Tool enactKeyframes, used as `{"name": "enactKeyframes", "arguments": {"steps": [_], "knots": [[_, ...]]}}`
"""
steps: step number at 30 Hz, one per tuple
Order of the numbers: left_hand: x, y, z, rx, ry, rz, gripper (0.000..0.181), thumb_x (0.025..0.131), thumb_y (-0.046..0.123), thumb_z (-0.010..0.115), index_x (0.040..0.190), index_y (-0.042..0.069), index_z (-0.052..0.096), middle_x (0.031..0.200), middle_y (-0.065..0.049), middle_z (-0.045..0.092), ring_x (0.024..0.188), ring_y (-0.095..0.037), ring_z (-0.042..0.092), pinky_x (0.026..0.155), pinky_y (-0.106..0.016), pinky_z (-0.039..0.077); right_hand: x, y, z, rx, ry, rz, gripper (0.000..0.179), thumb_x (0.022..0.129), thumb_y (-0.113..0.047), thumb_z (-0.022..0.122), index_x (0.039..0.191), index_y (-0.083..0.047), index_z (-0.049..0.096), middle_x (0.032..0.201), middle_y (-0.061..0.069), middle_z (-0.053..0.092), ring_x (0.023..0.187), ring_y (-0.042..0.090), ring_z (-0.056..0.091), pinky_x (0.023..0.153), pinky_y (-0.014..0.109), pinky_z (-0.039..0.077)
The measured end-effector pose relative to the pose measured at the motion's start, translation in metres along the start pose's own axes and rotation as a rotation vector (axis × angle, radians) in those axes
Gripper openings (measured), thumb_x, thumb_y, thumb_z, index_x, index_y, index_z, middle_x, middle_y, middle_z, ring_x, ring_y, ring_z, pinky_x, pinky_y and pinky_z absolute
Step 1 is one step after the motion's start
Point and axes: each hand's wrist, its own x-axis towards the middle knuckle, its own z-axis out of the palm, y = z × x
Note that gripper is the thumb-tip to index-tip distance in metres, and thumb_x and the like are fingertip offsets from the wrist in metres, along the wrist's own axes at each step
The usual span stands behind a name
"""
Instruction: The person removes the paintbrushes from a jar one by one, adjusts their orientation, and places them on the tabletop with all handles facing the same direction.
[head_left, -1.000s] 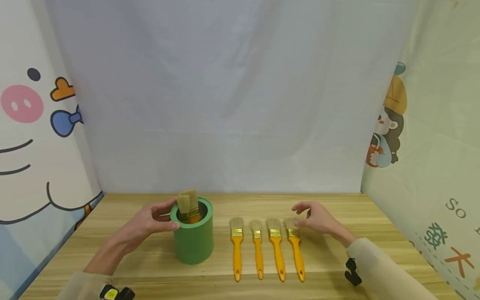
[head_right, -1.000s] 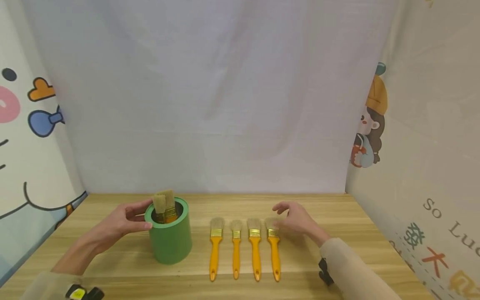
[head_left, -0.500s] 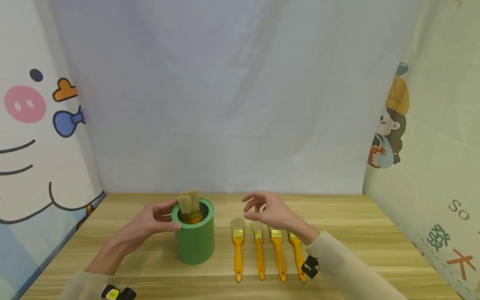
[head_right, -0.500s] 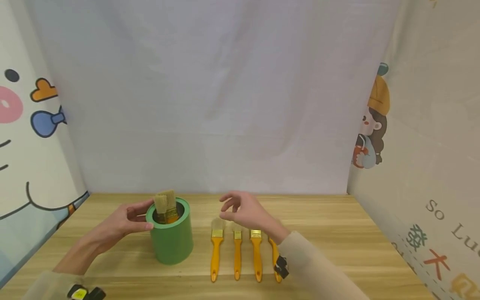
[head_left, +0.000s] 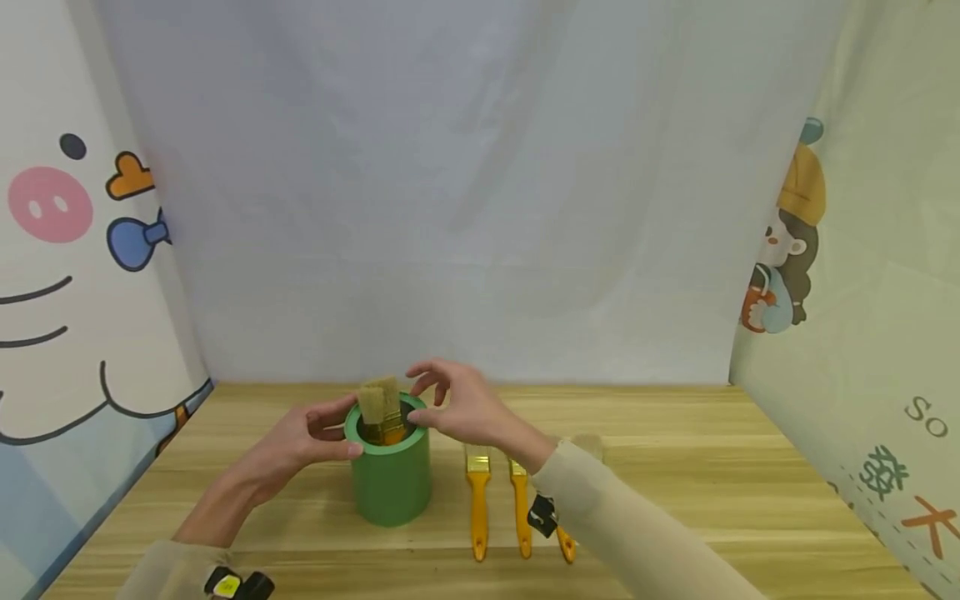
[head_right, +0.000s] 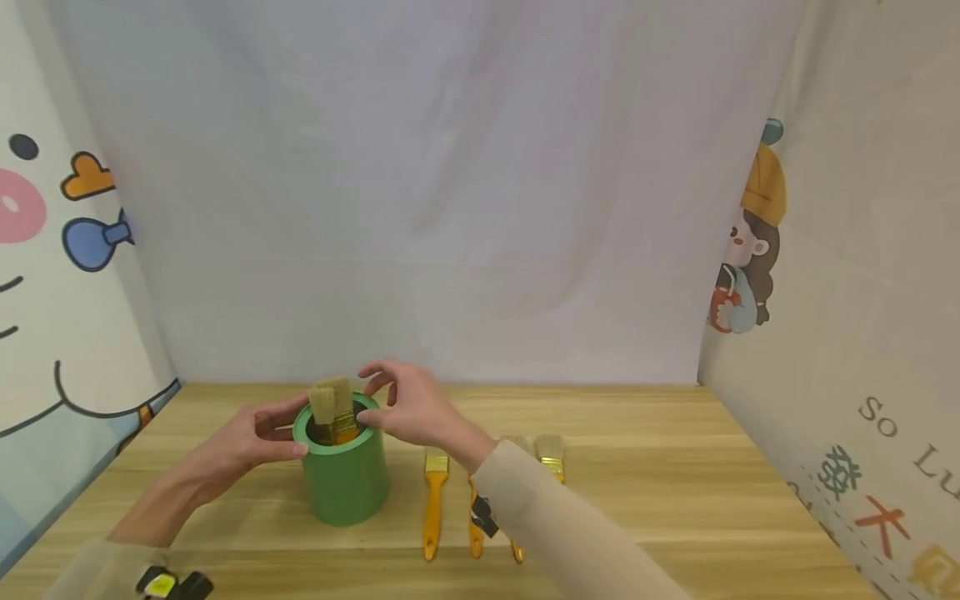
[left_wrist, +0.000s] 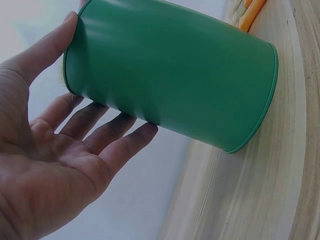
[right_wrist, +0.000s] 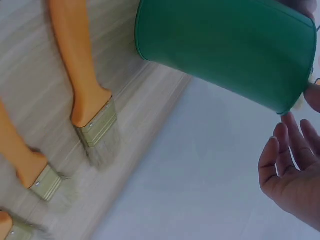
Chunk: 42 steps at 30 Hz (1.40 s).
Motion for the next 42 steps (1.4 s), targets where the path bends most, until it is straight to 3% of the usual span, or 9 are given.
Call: {"name": "enactKeyframes", "arguments": {"steps": [4, 9, 19, 22, 25, 29, 37, 42], "knots": [[0.000, 0.000, 0.000, -0.005, -0.008, 0.004, 0.089, 0.097, 0.015, 0.076, 0.165, -0.005, 0.022, 0.166, -0.029, 0.028, 0.143, -0.051, 0.043, 0.111, -0.056, 0.045, 0.011, -0.005, 0.005, -0.019, -0.016, 0.025, 0.050, 0.092, -0.009, 0.083, 0.138, -0.010, 0.064, 0.112, 0.003, 0.073, 0.083, 0.020, 0.057, 0.067, 0.028, 0.046], [0.000, 0.000, 0.000, -0.011, -0.009, 0.009, 0.087, 0.098, 0.014, 0.076, 0.164, -0.005, 0.023, 0.166, -0.029, 0.029, 0.142, -0.051, 0.044, 0.111, -0.057, 0.045, 0.022, -0.009, 0.011, -0.032, -0.045, 0.048, 0.053, 0.091, -0.008, 0.085, 0.139, -0.010, 0.063, 0.107, 0.001, 0.072, 0.069, 0.017, 0.053, 0.059, 0.026, 0.044], [-0.001, 0.001, 0.000, -0.007, -0.008, -0.005, 0.087, 0.098, 0.016, 0.076, 0.165, -0.004, 0.024, 0.166, -0.029, 0.027, 0.143, -0.051, 0.042, 0.111, -0.056, 0.045, 0.028, -0.010, 0.021, -0.068, -0.041, -0.011, 0.045, 0.091, -0.007, 0.085, 0.132, -0.011, 0.067, 0.101, -0.001, 0.069, 0.060, 0.013, 0.048, 0.055, 0.024, 0.043], [0.000, 0.001, 0.001, -0.007, -0.003, -0.008, 0.087, 0.098, 0.016, 0.076, 0.165, -0.005, 0.023, 0.166, -0.028, 0.029, 0.143, -0.050, 0.044, 0.111, -0.055, 0.046, 0.025, -0.010, 0.021, -0.112, -0.038, -0.072, 0.042, 0.093, -0.008, 0.083, 0.132, -0.011, 0.067, 0.107, 0.001, 0.070, 0.066, 0.012, 0.054, 0.059, 0.023, 0.046], [0.000, 0.001, 0.001, -0.012, 0.003, -0.012, 0.088, 0.097, 0.016, 0.077, 0.165, -0.005, 0.024, 0.165, -0.028, 0.031, 0.142, -0.049, 0.045, 0.110, -0.054, 0.047, 0.023, -0.008, 0.022, -0.182, -0.027, -0.119, 0.041, 0.095, -0.010, 0.082, 0.132, -0.013, 0.066, 0.113, 0.002, 0.072, 0.084, 0.012, 0.061, 0.072, 0.024, 0.049], [0.000, 0.001, 0.001, -0.014, 0.007, -0.016, 0.087, 0.097, 0.016, 0.077, 0.165, -0.005, 0.025, 0.165, -0.028, 0.032, 0.142, -0.048, 0.046, 0.110, -0.054, 0.046, 0.021, -0.007, 0.022, -0.225, -0.004, -0.140, 0.041, 0.095, -0.011, 0.082, 0.132, -0.014, 0.066, 0.113, 0.003, 0.074, 0.100, 0.017, 0.059, 0.082, 0.030, 0.048], [0.000, 0.001, 0.001, -0.009, 0.000, -0.003, 0.088, 0.097, 0.016, 0.077, 0.165, -0.004, 0.024, 0.166, -0.028, 0.029, 0.143, -0.051, 0.043, 0.112, -0.057, 0.044, 0.017, -0.005, 0.019, -0.060, 0.014, -0.116, 0.039, 0.095, -0.004, 0.080, 0.129, -0.014, 0.066, 0.102, 0.000, 0.074, 0.079, 0.018, 0.056, 0.068, 0.026, 0.046], [0.001, 0.001, 0.001, -0.006, -0.010, 0.009, 0.085, 0.097, 0.015, 0.077, 0.166, 0.001, 0.027, 0.168, -0.025, 0.028, 0.144, -0.051, 0.042, 0.109, -0.054, 0.048, 0.015, -0.004, 0.013, 0.002, 0.052, -0.106, 0.040, 0.094, 0.001, 0.078, 0.130, -0.011, 0.066, 0.100, 0.001, 0.074, 0.083, 0.015, 0.061, 0.070, 0.027, 0.051]]}}
